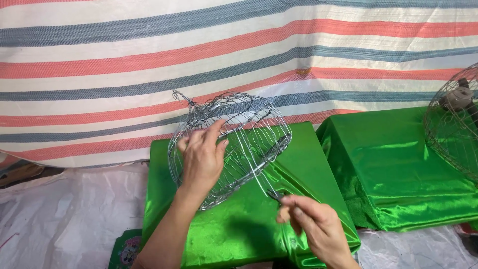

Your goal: Fabricating a wire structure by weaving and cutting metal wire with pliers.

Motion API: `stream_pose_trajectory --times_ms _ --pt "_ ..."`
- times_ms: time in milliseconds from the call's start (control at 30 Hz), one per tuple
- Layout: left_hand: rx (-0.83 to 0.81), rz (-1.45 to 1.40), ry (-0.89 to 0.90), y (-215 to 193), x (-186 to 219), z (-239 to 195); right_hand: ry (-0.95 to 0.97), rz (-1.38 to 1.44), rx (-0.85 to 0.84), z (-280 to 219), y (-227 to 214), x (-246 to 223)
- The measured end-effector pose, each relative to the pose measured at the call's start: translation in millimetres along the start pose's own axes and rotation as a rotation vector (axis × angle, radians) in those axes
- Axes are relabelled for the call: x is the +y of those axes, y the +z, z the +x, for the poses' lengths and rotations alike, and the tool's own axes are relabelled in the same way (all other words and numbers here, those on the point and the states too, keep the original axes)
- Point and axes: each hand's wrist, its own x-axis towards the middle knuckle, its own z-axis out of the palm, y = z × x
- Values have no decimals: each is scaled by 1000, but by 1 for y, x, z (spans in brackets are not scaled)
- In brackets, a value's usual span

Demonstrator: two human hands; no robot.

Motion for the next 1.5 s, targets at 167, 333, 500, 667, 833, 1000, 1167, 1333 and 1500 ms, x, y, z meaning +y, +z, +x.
stream_pose_trajectory --times_ms 167,333,500,667,833,1000,1167,1333,1500 --pt "103 -211 -33 -7 12 -16 -122 2 -545 -11 15 -38" --pt "146 -219 25 -22 35 -20 -183 157 -724 -10 36 -45" --pt "170 -234 30 -29 52 -29 311 470 -445 -9 52 -31" --pt "138 -309 48 -30 56 -30 430 614 -73 9 69 8" --pt "70 -508 -42 -39 56 -33 297 383 58 22 73 15" --pt "93 -419 -2 -41 54 -31 229 167 82 25 74 19" --pt "79 -448 34 -40 56 -34 158 274 48 18 71 9" --pt "113 -256 24 -22 51 -38 -11 183 125 21 46 -23" --pt "132 -279 0 -15 38 -30 -110 192 212 10 23 -54"
